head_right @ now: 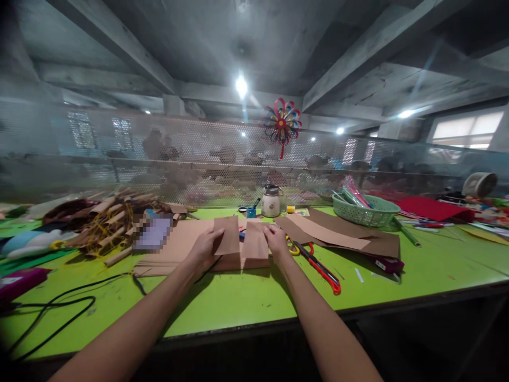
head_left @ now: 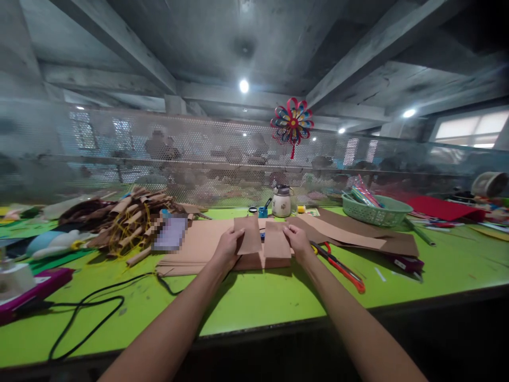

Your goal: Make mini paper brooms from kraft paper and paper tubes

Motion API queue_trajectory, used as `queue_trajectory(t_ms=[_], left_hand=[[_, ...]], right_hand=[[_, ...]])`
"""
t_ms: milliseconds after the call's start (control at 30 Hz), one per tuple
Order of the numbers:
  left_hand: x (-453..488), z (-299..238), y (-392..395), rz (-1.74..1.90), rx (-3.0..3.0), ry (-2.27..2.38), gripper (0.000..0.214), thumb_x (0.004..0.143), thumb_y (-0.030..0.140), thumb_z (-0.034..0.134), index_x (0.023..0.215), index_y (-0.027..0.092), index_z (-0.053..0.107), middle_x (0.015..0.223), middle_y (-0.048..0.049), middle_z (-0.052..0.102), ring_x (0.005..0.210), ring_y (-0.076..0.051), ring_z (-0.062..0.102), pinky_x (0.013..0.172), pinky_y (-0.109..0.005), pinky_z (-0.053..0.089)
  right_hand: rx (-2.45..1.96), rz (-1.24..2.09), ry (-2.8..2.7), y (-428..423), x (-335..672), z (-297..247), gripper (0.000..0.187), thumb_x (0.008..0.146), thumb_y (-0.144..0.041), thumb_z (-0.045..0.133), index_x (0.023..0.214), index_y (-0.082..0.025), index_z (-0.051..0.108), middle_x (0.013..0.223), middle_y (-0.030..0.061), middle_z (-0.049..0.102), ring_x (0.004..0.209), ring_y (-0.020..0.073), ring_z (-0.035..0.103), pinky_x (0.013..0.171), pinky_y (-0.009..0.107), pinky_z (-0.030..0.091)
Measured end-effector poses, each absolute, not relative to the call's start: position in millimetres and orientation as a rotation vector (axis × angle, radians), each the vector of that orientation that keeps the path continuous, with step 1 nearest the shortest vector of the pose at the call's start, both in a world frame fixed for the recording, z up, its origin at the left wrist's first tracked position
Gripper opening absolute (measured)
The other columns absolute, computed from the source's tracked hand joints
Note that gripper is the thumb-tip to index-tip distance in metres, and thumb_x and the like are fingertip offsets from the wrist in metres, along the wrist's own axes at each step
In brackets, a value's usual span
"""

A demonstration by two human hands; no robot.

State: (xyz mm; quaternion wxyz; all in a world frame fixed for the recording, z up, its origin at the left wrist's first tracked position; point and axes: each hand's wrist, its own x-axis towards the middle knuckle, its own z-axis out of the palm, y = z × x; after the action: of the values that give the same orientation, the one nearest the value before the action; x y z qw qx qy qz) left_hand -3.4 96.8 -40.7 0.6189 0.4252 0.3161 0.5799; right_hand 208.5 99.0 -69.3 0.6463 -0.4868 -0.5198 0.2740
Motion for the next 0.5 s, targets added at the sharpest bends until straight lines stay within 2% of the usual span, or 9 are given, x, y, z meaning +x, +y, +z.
queue_trajectory(t_ms=[133,267,333,500], left_hand=[[-3.9,-41.1,96.7,1.302,0.990,0.743,0.030,0.070,0.022,0.070,0.097,0.011,0.063,0.086,-0.0098,0.072,0.074,-0.021,0.069,0.068,-0.033,0.057],[-3.4,-41.8,95.8,1.203,1.034,0.795,0.032,0.068,0.024,0.073,0.095,0.010,0.064,0.084,-0.0110,0.072,0.069,-0.021,0.068,0.064,-0.033,0.056],[-2.7,-41.3,92.8,1.112,1.085,0.819,0.035,0.064,0.024,0.076,0.094,0.009,0.065,0.082,-0.0122,0.072,0.067,-0.022,0.067,0.061,-0.033,0.055],[-1.1,-35.0,78.6,0.876,1.255,0.846,0.037,0.057,0.028,0.083,0.086,0.009,0.069,0.075,-0.0121,0.072,0.061,-0.023,0.066,0.055,-0.030,0.051]], right_hand=[[-1.258,0.440,-1.152,98.8,215.6,-68.4,0.022,0.082,-0.036,0.063,0.089,-0.015,0.064,0.083,0.0033,0.065,0.079,0.0192,0.059,0.075,0.034,0.046],[-1.256,0.290,-1.147,91.4,213.5,-58.7,0.036,0.077,-0.038,0.058,0.105,-0.015,0.063,0.096,0.0096,0.065,0.090,0.0236,0.056,0.083,0.036,0.042],[-1.206,0.302,-1.216,85.3,205.9,-53.0,0.037,0.079,-0.043,0.056,0.100,-0.014,0.065,0.096,0.0103,0.066,0.088,0.0228,0.057,0.081,0.034,0.043],[-1.064,0.517,-1.475,69.1,186.6,-44.9,0.037,0.079,-0.051,0.060,0.079,-0.016,0.071,0.073,0.0038,0.067,0.069,0.0177,0.057,0.063,0.027,0.044]])
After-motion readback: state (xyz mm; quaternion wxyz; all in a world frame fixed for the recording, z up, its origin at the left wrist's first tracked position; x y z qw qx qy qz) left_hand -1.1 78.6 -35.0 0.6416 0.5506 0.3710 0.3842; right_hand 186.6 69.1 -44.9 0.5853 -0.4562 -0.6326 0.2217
